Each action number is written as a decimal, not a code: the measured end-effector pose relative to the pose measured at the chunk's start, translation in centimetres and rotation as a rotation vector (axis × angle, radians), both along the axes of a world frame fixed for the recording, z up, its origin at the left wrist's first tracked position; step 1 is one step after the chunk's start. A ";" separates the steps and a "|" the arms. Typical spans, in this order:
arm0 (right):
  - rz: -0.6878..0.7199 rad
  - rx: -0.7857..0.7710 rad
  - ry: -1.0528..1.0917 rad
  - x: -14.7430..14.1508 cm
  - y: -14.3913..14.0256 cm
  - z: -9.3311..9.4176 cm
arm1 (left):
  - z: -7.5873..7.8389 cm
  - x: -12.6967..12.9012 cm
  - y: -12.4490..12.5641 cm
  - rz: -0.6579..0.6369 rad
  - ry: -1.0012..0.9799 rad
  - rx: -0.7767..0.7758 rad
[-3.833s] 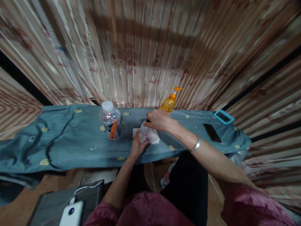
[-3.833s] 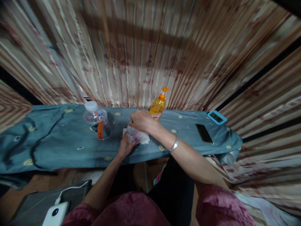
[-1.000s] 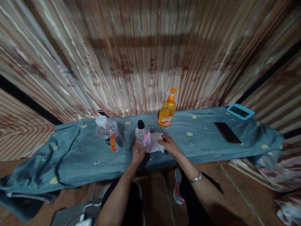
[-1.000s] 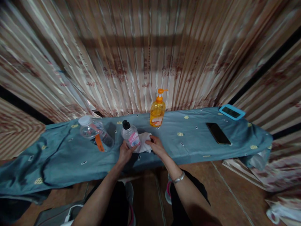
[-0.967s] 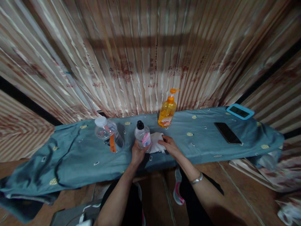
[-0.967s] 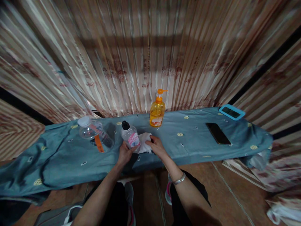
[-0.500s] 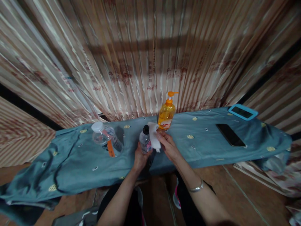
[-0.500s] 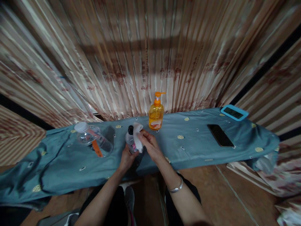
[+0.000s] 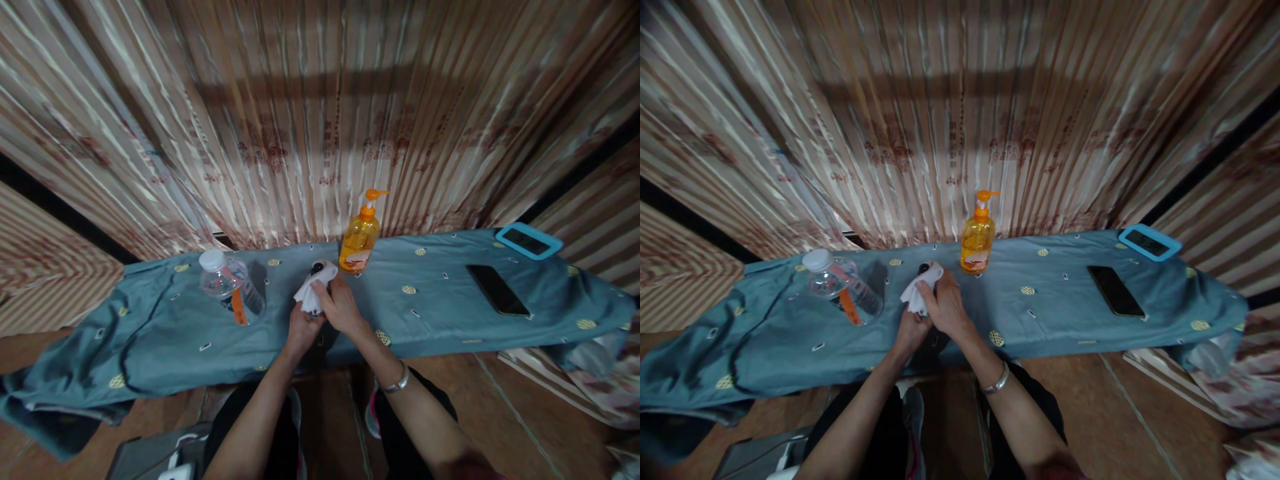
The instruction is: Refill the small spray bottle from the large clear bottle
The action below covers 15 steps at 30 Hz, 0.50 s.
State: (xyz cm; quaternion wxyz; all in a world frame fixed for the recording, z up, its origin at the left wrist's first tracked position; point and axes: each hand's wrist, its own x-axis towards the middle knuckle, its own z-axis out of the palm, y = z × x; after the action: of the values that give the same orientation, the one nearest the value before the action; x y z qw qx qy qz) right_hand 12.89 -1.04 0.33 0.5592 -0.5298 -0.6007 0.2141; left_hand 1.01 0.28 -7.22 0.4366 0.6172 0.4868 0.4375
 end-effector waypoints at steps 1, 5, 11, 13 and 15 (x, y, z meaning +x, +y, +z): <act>-0.030 0.020 -0.055 -0.4 0.2 -0.3 | -0.2 0.1 0.1 0.001 -0.005 0.005; -0.092 0.031 -0.099 -1.0 0.3 -1.7 | -0.8 0.1 0.1 -0.016 -0.057 0.058; -0.084 -0.100 0.016 -0.2 -0.9 -4.0 | -0.6 0.1 -0.1 -0.035 -0.077 0.046; -0.094 -0.163 0.060 0.2 -1.2 -4.7 | -0.4 0.0 -0.1 -0.037 -0.080 0.050; -0.093 -0.215 0.105 0.5 -1.4 -5.0 | -0.2 -0.2 -0.1 -0.042 -0.076 0.053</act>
State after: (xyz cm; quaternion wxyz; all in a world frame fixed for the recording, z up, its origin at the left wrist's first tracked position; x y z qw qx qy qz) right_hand 13.40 -2.42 -4.64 0.5392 -0.6019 -0.5190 0.2785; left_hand 0.82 0.19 -7.41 0.4473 0.6216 0.4453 0.4640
